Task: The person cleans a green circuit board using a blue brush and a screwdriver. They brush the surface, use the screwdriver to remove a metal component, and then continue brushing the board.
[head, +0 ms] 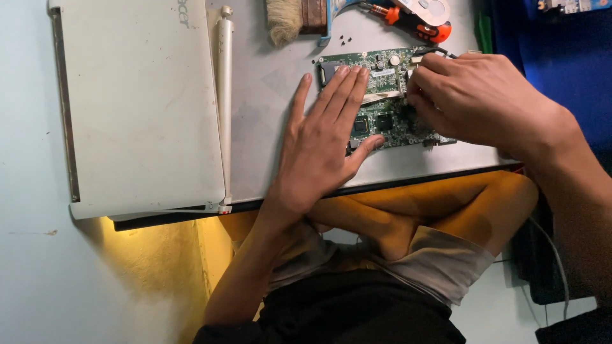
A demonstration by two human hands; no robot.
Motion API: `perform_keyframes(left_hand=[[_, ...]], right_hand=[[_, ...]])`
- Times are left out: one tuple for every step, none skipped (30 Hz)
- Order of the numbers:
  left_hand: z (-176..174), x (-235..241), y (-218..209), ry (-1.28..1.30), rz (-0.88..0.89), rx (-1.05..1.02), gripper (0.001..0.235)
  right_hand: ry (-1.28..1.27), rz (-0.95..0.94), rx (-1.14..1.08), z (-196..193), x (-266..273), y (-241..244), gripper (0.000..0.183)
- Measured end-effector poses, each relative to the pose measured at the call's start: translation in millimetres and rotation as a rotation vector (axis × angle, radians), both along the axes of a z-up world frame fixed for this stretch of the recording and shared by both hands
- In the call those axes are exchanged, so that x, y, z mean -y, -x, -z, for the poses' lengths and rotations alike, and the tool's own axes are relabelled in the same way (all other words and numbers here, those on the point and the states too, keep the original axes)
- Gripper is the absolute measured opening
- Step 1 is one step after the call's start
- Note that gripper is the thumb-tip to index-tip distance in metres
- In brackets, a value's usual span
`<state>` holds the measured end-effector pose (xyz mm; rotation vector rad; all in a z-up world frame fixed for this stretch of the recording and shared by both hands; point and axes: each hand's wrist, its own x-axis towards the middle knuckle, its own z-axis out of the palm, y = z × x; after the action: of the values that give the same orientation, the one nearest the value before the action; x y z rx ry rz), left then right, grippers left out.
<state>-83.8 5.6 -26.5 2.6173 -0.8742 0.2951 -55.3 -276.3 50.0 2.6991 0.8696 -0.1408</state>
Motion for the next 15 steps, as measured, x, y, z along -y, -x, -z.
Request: perform_keyframes(left_hand=[[1,1,0,-0.002,-0.005,-0.008,0.098],[2,1,0,-0.003,-0.015,-0.019,0.098],[2,2,0,-0.002,-0.015,-0.019,0.098],[2,3,1,-0.038,-0.031,-0.028,0.098],[2,4,3,-0.073,-0.048,-0.037,0.098],[2,4,3,-0.074,-0.059,-0.038,0.098],[2,4,3,-0.070,-0.065,-0.023,0.099],[2,5,4,-0.068,-0.065,-0.008,0.100],[2,5,4,-0.069,-0.071,-0.009,0.100],[2,5,4,-0.074,-0.070,-0.010,0.099],[2,5,4,-0.078,-0.069,-0.010,0.099],[2,4,3,-0.082,-0.071,-0.009,0.099],[1,4,3,-0.073,-0.070,-0.018,0.099],[1,5,3,-0.061,-0.066,-0.027,0.099],[1,4,3,-0.061,-0.067,-0.025,0.099]], right_hand=[[0.043,-0.052,0.091,0,-2,3,0.028],[0.085,-0.107,0.181,0,-5,5,0.026],[0.086,-0.107,0.180,-4,-10,13,0.026],[0.204,-0.185,0.349,-10,-16,20,0.016],[0.318,-0.261,0.519,-15,-23,27,0.007],[0.315,-0.272,0.521,-12,-23,28,0.007],[0.325,-0.264,0.532,-10,-22,29,0.010],[0.335,-0.251,0.542,-7,-20,32,0.014],[0.332,-0.256,0.543,-3,-14,27,0.014],[0.239,-0.177,0.439,2,-8,22,0.019],[0.145,-0.097,0.334,7,-2,17,0.025],[0.141,-0.099,0.336,7,1,15,0.025],[0.115,-0.064,0.267,8,4,13,0.021],[0.091,-0.027,0.198,8,8,11,0.022],[0.091,-0.028,0.199,6,2,12,0.022]])
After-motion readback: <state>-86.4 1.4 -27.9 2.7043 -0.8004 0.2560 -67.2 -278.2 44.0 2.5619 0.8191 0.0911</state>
